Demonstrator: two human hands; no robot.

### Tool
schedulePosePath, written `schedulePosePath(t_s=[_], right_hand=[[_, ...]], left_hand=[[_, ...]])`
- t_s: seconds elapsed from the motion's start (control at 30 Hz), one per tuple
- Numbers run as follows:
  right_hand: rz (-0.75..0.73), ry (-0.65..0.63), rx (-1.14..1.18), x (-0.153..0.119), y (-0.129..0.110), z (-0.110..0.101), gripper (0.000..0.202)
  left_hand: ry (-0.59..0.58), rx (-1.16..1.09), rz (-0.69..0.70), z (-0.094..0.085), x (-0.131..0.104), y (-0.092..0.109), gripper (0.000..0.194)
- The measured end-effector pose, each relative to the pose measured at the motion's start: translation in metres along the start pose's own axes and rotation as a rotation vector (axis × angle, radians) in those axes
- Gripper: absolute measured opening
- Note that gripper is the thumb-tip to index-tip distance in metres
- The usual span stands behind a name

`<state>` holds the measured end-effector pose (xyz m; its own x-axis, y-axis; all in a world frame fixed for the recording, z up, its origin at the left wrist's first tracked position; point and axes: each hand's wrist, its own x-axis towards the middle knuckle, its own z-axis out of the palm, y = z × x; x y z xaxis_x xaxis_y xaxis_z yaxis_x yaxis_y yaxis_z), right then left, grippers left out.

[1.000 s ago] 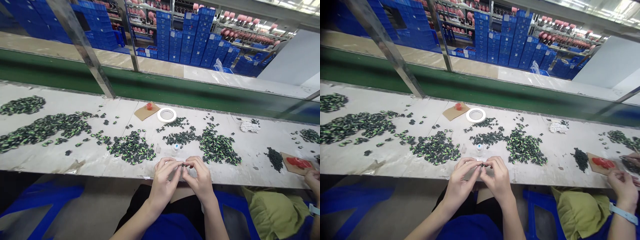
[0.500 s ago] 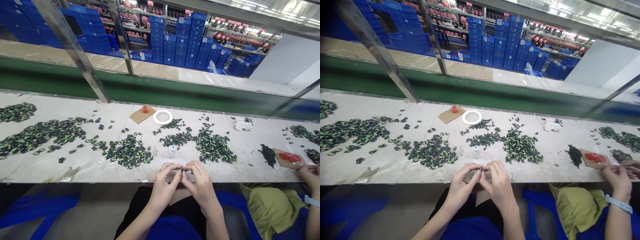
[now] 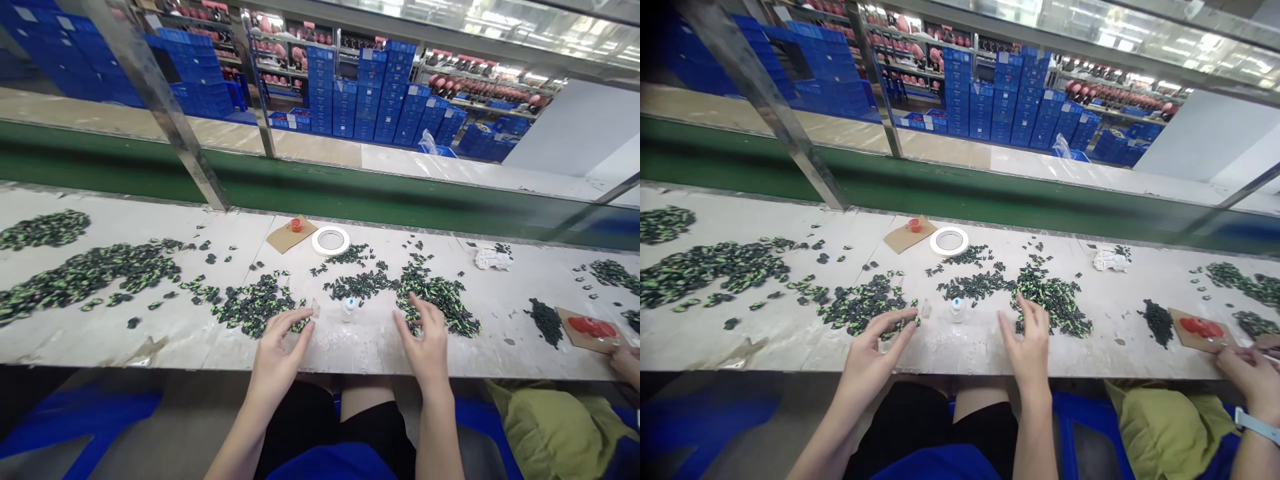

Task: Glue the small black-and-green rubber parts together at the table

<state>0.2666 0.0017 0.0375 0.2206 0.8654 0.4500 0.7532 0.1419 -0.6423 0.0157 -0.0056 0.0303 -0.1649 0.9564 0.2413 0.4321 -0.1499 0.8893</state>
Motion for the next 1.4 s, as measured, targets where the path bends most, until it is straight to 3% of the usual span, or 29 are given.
schedulePosePath(t_s=[0.13,0.3,0.4,0.57,0.67,0.87,0.97,1.1,1.23,1.4], right_hand=[[-0.002,-0.269,0.1,-0.014,-0.012,0.038,0.054],[-0.054,-0.305,0.197,-0.014,-0.016,0.069,0.034],[-0.022,-0.274,0.256,-0.014,-0.021,0.071,0.027],[0.207,-0.299,0.418,-0.02,-0.023,0.056,0.031],[0.251,-0.238,0.544,-0.023,-0.016,0.046,0.03],[0.471,0.097,0.834,-0.023,-0.005,0.042,0.033],[0.576,0.21,0.944,-0.02,-0.007,0.043,0.038],[0.626,0.261,0.954,-0.019,-0.011,0.046,0.04],[0.616,0.294,0.821,-0.022,-0.014,0.049,0.038],[0.534,0.179,0.618,-0.023,-0.021,0.05,0.037]], left_hand=[[0.048,0.198,0.004,-0.009,0.014,-0.018,0.024],[0.079,0.431,0.101,0.0,0.031,-0.027,0.017],[0.05,0.546,0.115,0.011,0.043,-0.026,0.017],[-0.081,0.648,0.074,0.021,0.059,-0.026,0.016],[-0.128,0.635,0.094,0.023,0.062,-0.025,0.016],[-0.286,0.494,0.043,0.035,0.051,-0.004,0.015],[-0.31,0.368,0.068,0.048,0.037,0.002,0.011],[-0.265,0.312,0.062,0.057,0.02,-0.001,0.008],[-0.228,0.31,0.088,0.055,0.013,-0.009,0.003],[-0.253,0.27,0.091,0.054,0.013,-0.014,0.01]])
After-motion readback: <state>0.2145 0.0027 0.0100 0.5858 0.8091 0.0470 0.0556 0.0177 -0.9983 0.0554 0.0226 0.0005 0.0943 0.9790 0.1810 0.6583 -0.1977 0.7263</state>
